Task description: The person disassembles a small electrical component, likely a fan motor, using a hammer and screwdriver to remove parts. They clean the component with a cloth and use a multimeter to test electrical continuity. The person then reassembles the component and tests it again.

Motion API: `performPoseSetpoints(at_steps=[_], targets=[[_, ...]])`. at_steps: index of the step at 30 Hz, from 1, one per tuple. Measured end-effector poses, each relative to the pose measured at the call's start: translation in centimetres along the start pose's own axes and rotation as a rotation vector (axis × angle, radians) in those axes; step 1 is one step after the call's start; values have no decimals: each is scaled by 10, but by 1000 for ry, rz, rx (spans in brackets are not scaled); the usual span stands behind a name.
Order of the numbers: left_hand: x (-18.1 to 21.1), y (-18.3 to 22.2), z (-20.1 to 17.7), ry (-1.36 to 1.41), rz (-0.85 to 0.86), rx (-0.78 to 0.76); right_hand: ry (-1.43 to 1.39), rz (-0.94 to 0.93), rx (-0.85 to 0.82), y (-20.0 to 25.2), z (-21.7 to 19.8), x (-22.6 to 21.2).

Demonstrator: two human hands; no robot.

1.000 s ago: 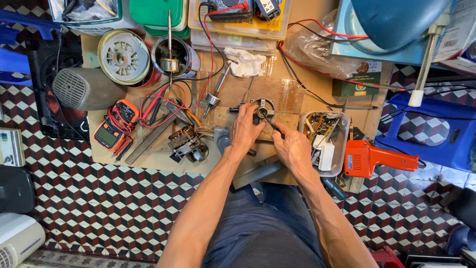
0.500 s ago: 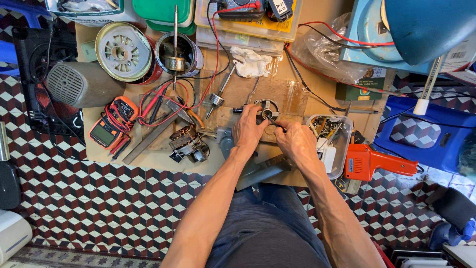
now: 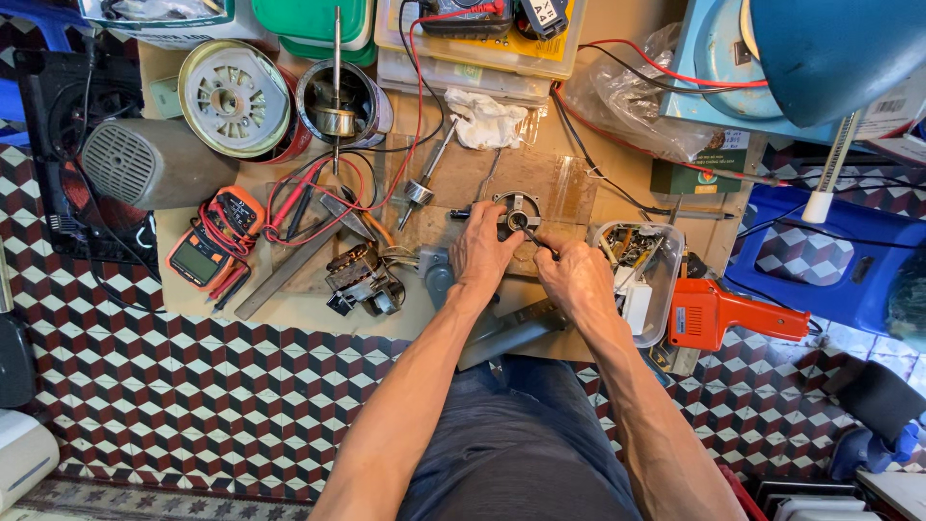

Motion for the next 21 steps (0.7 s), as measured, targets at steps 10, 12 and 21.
performPoseSetpoints(at_steps=[10, 12, 21], targets=[[1, 0, 0, -30, -1, -1, -13, 1, -8, 0, -2, -3], [1, 0, 0, -31, 2, -5, -12, 2, -25, -1, -5, -4], [0, -4, -1, -54, 3, -22, -31, -2, -31, -1, -6, -8]])
Point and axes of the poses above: each hand's wrist, its own y-axis away from the middle knuckle, its own z-axis out of the palm, x = y × z, the point moved 1 cm from there along -y, towards the middle knuckle, and after that the axes turned 14 degrees about y, right-handed, at the moved point
